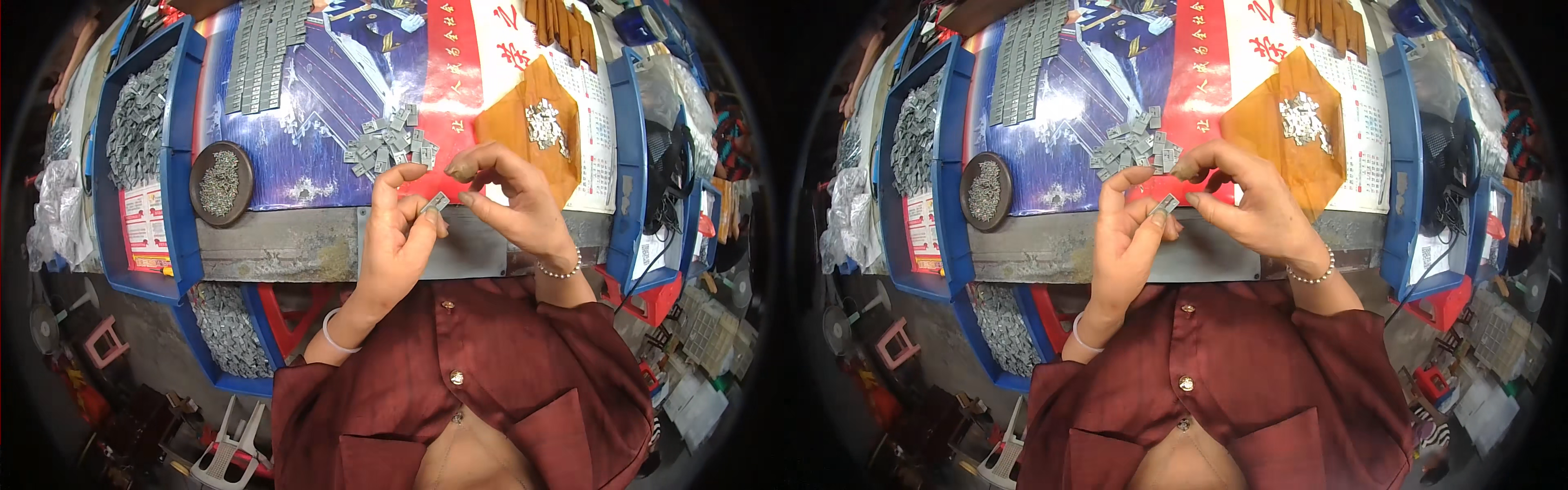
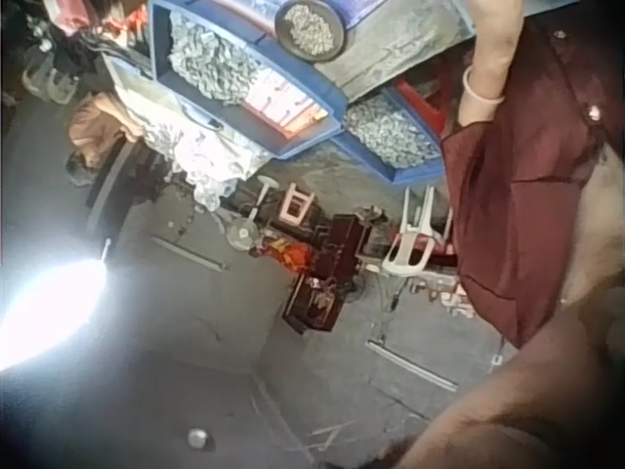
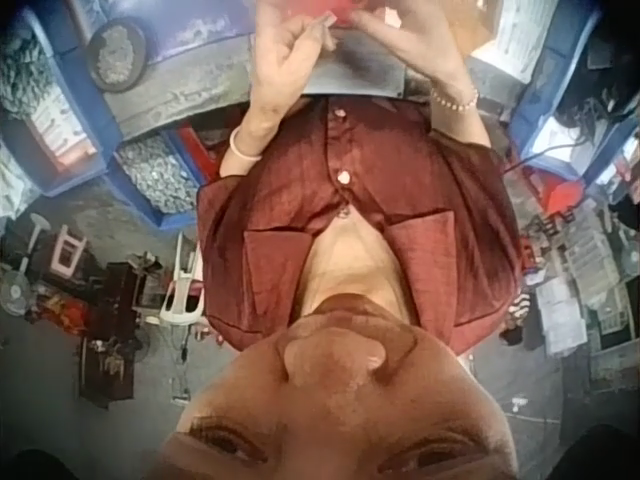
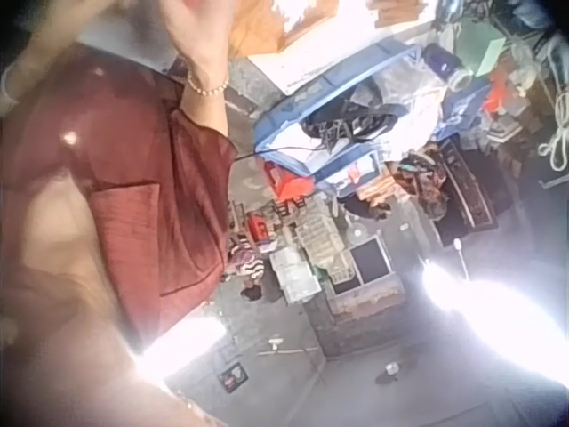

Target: Manually assembling small metal hardware parts by inserting tiny white components into them at a workshop bench.

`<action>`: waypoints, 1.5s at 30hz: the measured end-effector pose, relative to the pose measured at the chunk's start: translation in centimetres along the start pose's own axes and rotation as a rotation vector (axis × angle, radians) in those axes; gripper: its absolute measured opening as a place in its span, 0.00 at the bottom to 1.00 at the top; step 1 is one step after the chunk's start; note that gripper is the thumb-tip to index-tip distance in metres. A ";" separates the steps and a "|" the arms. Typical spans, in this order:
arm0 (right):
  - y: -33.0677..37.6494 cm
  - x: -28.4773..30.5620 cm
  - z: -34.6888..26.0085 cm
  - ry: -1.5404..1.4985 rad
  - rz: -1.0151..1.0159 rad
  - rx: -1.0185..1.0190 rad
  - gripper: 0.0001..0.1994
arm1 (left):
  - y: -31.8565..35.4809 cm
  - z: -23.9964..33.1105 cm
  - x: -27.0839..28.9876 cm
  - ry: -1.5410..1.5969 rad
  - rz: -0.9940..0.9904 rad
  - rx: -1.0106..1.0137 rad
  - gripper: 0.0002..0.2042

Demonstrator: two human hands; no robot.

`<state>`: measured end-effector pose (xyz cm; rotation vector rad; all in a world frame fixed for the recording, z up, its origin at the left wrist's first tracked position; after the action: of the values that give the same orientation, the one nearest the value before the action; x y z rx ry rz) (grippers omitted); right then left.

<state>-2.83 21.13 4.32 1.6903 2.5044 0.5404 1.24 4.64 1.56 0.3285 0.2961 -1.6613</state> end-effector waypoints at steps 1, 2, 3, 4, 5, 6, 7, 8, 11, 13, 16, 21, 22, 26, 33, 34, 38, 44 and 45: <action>0.0 -0.1 -0.7 0.137 -0.011 0.070 0.11 | 0.0 0.1 0.1 -0.014 -0.025 0.000 0.21; 0.0 -0.2 -1.1 0.141 -0.009 0.076 0.11 | 0.0 0.1 0.2 -0.029 -0.051 -0.002 0.21; 0.0 -0.5 -1.8 0.247 -0.004 0.160 0.12 | 0.0 0.2 0.3 -0.029 -0.054 -0.010 0.21; 0.0 -0.9 -2.4 0.352 -0.001 0.250 0.12 | 0.0 0.3 0.3 -0.011 -0.034 -0.002 0.21; -0.1 -1.0 -2.7 0.356 -0.001 0.264 0.12 | 0.1 0.5 0.4 0.007 -0.014 0.006 0.21; -0.1 -1.3 -2.9 0.427 -0.061 0.289 0.13 | 0.3 0.7 0.4 0.009 -0.022 0.013 0.21; -0.3 -1.5 -3.2 0.503 -0.115 0.318 0.14 | 0.2 0.9 0.6 0.004 -0.028 -0.007 0.21; -0.3 -1.7 -3.6 0.541 -0.149 0.304 0.13 | 0.3 0.8 0.8 0.018 -0.044 0.016 0.21; -0.7 -2.2 -4.9 0.611 -0.209 0.335 0.13 | 0.3 0.9 1.4 0.054 -0.051 0.021 0.21; -1.6 -2.4 -5.7 0.652 -0.244 0.341 0.13 | 0.3 1.3 2.1 0.099 -0.047 0.014 0.20; -4.3 -2.4 -6.9 0.655 -0.234 0.442 0.14 | 0.3 2.7 3.3 0.073 0.033 -0.112 0.20; -14.0 -2.3 -6.6 0.490 0.022 0.333 0.11 | 1.3 3.1 5.2 -0.030 0.170 -0.231 0.19; -16.0 -2.8 -6.0 0.529 0.064 0.365 0.11 | 1.8 3.1 5.2 -0.015 0.140 -0.272 0.18; -22.5 -4.8 -2.9 0.603 0.163 0.409 0.11 | 2.6 6.4 2.3 0.023 -0.243 -0.297 0.09; -25.3 -7.5 -2.7 0.636 0.269 0.414 0.10 | 1.1 16.0 -6.0 0.870 -0.749 -0.278 0.06; -25.5 -7.4 -2.8 0.640 0.283 0.447 0.10 | 1.5 16.8 -7.7 0.938 -0.774 -0.331 0.09; -25.9 -8.0 -2.8 0.604 0.303 0.525 0.10 | 3.9 14.1 -12.3 0.969 -0.780 -0.374 0.11; -24.8 -6.3 -3.9 0.489 0.270 0.378 0.11 | 3.7 11.8 -13.8 0.891 -0.810 -0.352 0.10; -24.2 -6.1 -3.5 0.490 0.269 0.311 0.11 | 8.0 4.4 -24.4 0.914 -0.813 -0.358 0.10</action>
<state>-22.76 6.66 -1.16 2.2727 2.8208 0.6891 11.63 24.43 14.94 0.7491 1.5543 -2.0862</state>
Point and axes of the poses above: each hand's wrist, its own y-axis away from the middle knuckle, its own x-axis out of the back of the hand, z = x × y, the point moved 3 cm from there along -y, towards the middle knuckle, and after that the axes turned 15 degrees about -x, right-handed, at the moved point
